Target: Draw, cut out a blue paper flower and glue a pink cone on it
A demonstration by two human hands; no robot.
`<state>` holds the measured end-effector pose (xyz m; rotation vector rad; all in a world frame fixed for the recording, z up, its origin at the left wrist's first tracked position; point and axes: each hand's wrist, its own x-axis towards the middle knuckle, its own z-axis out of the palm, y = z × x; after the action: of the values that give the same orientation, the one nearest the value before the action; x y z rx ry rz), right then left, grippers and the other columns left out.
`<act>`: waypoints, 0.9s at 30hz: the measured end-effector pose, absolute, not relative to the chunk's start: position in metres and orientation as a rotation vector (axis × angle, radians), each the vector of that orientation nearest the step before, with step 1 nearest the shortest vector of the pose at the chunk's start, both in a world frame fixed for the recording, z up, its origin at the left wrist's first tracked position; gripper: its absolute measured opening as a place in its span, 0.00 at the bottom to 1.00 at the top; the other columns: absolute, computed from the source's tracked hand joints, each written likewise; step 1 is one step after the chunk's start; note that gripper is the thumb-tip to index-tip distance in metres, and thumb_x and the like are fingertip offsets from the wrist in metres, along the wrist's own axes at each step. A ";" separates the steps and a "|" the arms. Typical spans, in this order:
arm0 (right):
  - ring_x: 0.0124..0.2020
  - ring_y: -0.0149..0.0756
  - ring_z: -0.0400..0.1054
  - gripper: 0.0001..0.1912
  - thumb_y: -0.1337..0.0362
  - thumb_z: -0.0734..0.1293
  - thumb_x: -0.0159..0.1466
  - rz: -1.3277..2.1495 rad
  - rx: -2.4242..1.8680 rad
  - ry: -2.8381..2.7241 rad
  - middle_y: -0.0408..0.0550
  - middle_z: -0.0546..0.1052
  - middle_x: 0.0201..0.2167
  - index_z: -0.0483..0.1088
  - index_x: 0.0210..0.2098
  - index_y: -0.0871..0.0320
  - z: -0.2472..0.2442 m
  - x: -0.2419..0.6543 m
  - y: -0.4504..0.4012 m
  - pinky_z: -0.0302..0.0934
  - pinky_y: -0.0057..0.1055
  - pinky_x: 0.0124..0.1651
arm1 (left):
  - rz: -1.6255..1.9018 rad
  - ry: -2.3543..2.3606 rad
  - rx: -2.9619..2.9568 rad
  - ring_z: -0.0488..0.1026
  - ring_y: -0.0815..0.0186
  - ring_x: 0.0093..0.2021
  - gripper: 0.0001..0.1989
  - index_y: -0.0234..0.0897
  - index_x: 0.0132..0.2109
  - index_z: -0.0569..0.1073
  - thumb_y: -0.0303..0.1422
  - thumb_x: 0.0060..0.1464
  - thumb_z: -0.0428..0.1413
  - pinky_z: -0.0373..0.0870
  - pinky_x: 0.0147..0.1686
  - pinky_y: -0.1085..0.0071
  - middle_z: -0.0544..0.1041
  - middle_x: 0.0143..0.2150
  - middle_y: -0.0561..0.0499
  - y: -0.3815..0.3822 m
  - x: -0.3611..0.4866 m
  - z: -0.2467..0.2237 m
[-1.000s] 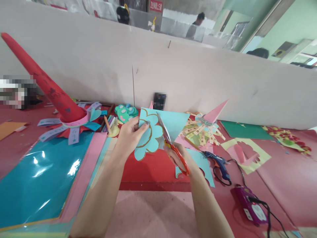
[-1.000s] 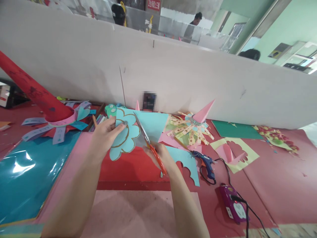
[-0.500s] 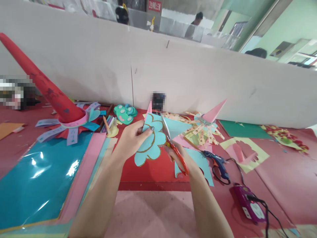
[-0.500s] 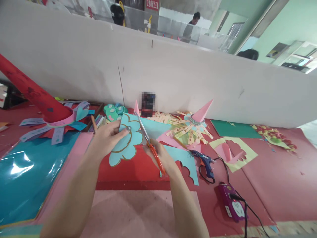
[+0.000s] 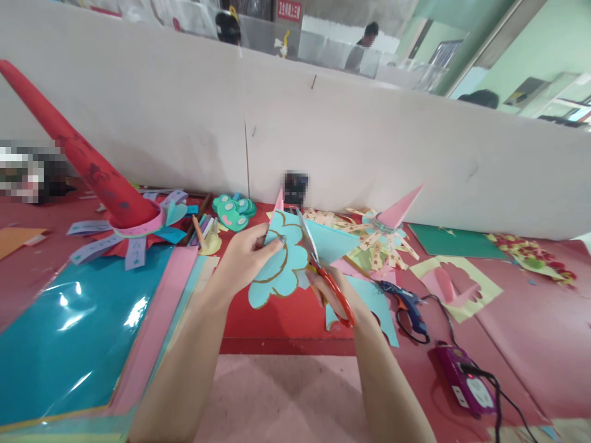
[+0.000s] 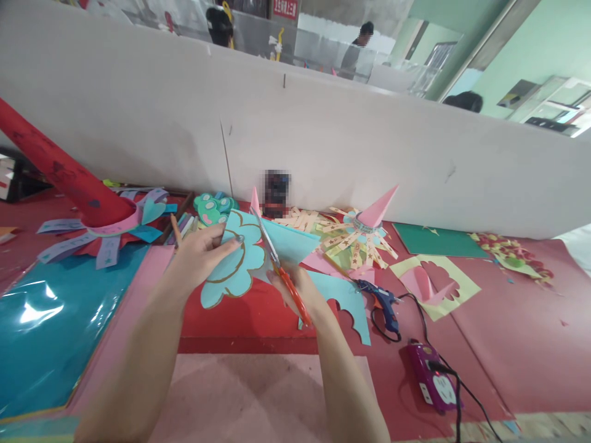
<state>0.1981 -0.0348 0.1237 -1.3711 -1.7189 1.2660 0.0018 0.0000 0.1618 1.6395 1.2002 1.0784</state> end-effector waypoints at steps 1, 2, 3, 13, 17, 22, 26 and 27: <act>0.16 0.32 0.58 0.19 0.56 0.60 0.63 1.268 -1.366 -1.729 0.38 0.60 0.12 0.55 0.19 0.53 0.124 0.199 -0.035 0.53 0.30 0.24 | 1.073 1.205 1.639 0.56 0.74 0.19 0.12 0.37 0.27 0.64 0.39 0.51 0.53 0.52 0.18 0.77 0.58 0.20 0.58 0.000 0.001 0.162; 0.16 0.32 0.58 0.19 0.56 0.59 0.63 1.270 -1.361 -1.739 0.38 0.60 0.12 0.55 0.18 0.53 0.124 0.199 -0.035 0.53 0.30 0.24 | 1.064 1.208 1.635 0.56 0.74 0.20 0.12 0.37 0.27 0.65 0.40 0.51 0.53 0.52 0.18 0.77 0.59 0.20 0.58 0.001 0.001 0.162; 0.16 0.32 0.59 0.19 0.56 0.59 0.63 1.272 -1.360 -1.748 0.38 0.60 0.12 0.55 0.18 0.53 0.125 0.200 -0.035 0.53 0.30 0.24 | 1.057 1.206 1.628 0.57 0.73 0.20 0.12 0.37 0.27 0.65 0.40 0.51 0.53 0.53 0.18 0.77 0.59 0.21 0.58 0.001 0.000 0.162; 0.16 0.30 0.60 0.20 0.55 0.58 0.64 1.272 -1.378 -1.818 0.37 0.61 0.12 0.55 0.18 0.55 0.125 0.211 -0.034 0.55 0.28 0.26 | 1.031 1.211 1.634 0.65 0.71 0.23 0.10 0.37 0.30 0.69 0.40 0.52 0.54 0.59 0.22 0.75 0.67 0.22 0.56 0.005 -0.010 0.159; 0.16 0.29 0.60 0.19 0.56 0.57 0.64 1.304 -1.363 -1.801 0.38 0.61 0.12 0.55 0.18 0.55 0.127 0.211 -0.034 0.56 0.29 0.27 | 1.050 1.200 1.624 0.66 0.70 0.23 0.10 0.36 0.31 0.70 0.40 0.51 0.55 0.61 0.23 0.75 0.69 0.23 0.55 0.007 -0.011 0.158; 0.15 0.29 0.59 0.20 0.55 0.57 0.64 1.279 -1.399 -1.764 0.37 0.60 0.11 0.54 0.18 0.55 0.129 0.207 -0.036 0.55 0.29 0.27 | 1.062 1.202 1.624 0.66 0.70 0.23 0.10 0.36 0.31 0.70 0.39 0.51 0.55 0.60 0.23 0.75 0.68 0.22 0.55 0.007 -0.011 0.159; 0.14 0.29 0.58 0.21 0.52 0.56 0.64 1.283 -1.387 -1.754 0.37 0.59 0.12 0.54 0.18 0.54 0.129 0.207 -0.036 0.54 0.29 0.25 | 1.058 1.213 1.626 0.66 0.70 0.23 0.10 0.37 0.31 0.70 0.40 0.51 0.55 0.60 0.23 0.75 0.69 0.22 0.55 0.006 -0.011 0.159; 0.14 0.29 0.58 0.21 0.52 0.56 0.64 1.284 -1.384 -1.759 0.37 0.59 0.12 0.54 0.18 0.54 0.128 0.207 -0.036 0.54 0.29 0.24 | 1.060 1.220 1.623 0.67 0.69 0.24 0.11 0.37 0.32 0.70 0.40 0.51 0.55 0.61 0.23 0.74 0.69 0.23 0.55 0.006 -0.011 0.159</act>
<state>0.2070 -0.0362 0.1285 -1.3844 -1.7585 1.2844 -0.0112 0.0059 0.1594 1.6230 1.2204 1.0601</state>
